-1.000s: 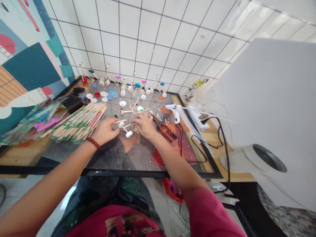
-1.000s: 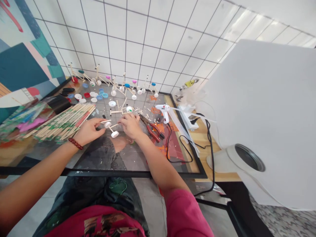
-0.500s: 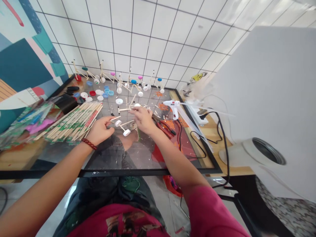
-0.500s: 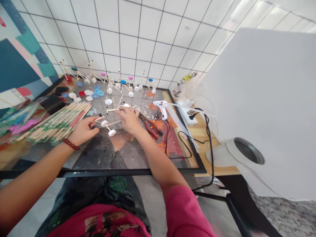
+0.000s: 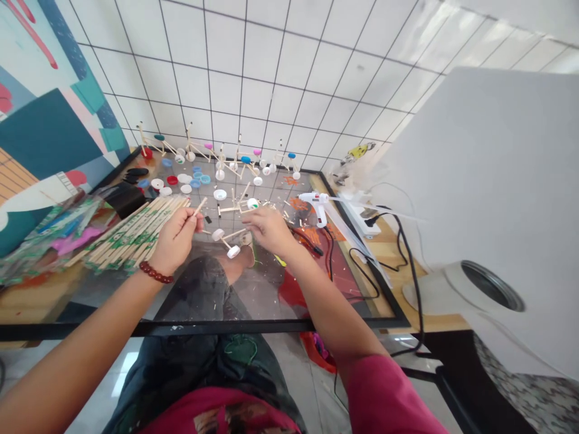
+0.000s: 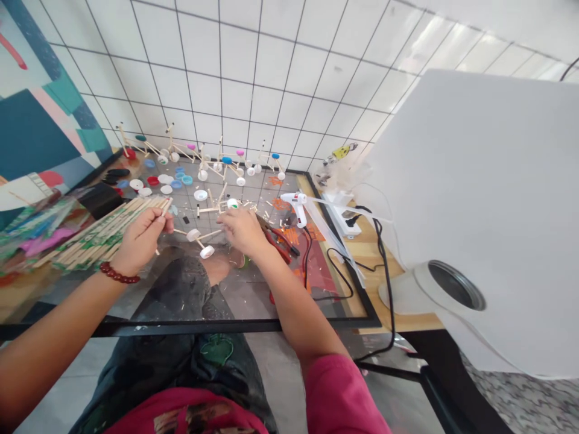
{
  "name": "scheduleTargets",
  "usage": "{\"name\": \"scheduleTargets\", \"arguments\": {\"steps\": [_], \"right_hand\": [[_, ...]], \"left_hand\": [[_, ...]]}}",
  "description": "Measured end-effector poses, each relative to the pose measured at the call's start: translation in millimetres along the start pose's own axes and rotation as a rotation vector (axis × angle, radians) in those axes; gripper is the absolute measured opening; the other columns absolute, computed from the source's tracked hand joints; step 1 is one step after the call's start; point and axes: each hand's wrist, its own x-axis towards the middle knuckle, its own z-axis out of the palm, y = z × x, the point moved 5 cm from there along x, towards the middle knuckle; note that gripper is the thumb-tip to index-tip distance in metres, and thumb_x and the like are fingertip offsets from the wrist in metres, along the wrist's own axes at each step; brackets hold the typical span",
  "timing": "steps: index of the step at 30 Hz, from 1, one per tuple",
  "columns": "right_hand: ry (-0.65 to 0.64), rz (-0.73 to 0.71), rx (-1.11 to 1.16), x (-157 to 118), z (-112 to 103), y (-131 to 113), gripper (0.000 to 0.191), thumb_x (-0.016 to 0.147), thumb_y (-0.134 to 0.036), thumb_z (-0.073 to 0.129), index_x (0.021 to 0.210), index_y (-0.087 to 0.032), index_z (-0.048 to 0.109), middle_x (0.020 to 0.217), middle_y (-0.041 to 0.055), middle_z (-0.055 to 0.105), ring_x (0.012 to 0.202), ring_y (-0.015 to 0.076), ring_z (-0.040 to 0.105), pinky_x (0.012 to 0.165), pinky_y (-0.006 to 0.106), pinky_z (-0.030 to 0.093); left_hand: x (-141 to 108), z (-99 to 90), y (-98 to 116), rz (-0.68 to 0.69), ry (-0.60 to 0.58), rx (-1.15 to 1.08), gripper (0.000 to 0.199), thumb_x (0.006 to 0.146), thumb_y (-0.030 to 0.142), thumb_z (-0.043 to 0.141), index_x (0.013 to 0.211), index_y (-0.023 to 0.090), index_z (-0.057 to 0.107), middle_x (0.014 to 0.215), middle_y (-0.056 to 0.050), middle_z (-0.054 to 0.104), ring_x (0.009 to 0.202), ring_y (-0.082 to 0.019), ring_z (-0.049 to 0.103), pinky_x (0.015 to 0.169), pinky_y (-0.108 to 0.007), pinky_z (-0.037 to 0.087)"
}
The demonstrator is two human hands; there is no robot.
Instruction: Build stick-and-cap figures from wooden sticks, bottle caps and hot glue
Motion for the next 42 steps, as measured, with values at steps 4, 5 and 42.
{"name": "scheduleTargets", "arguments": {"steps": [4, 5, 42], "right_hand": [[-0.056, 0.203, -0.123, -17.5, -26.6, 18.9, 0.024, 0.1, -0.019, 0.063, 0.11, -0.023, 0.084, 0.117, 0.0113, 0.083, 0.11, 0.0297, 0.072, 0.088, 0.036, 0.048], [-0.052, 0.312, -0.134, -27.7, -38.4, 31.5, 0.023, 0.1, -0.02, 0.062, 0.104, -0.022, 0.085, 0.111, 0.0118, 0.084, 0.104, 0.0291, 0.073, 0.083, 0.035, 0.047], [0.36, 0.959, 0.143, -94.2, -71.2, 182.1, 0.039, 0.079, -0.036, 0.08, 0.114, -0.018, 0.077, 0.109, 0.0144, 0.082, 0.103, 0.0312, 0.076, 0.088, 0.039, 0.058]], "left_hand": [[13.9, -3.8, -14.2, -0.081, 0.025, -0.047, 0.019, 0.083, 0.034, 0.058, 0.099, 0.023, 0.056, 0.07, 0.004, 0.05, 0.064, -0.018, 0.05, 0.065, -0.032, 0.044], [16.1, -3.7, -15.4, -0.091, 0.003, -0.042, 0.025, 0.08, 0.035, 0.062, 0.101, 0.022, 0.057, 0.067, 0.006, 0.047, 0.06, -0.017, 0.048, 0.062, -0.031, 0.041], [2.3, 2.5, -20.3, 0.018, -0.008, 0.022, 0.028, 0.088, 0.046, 0.055, 0.095, 0.024, 0.07, 0.06, 0.004, 0.052, 0.058, -0.02, 0.054, 0.059, -0.031, 0.043]]}}
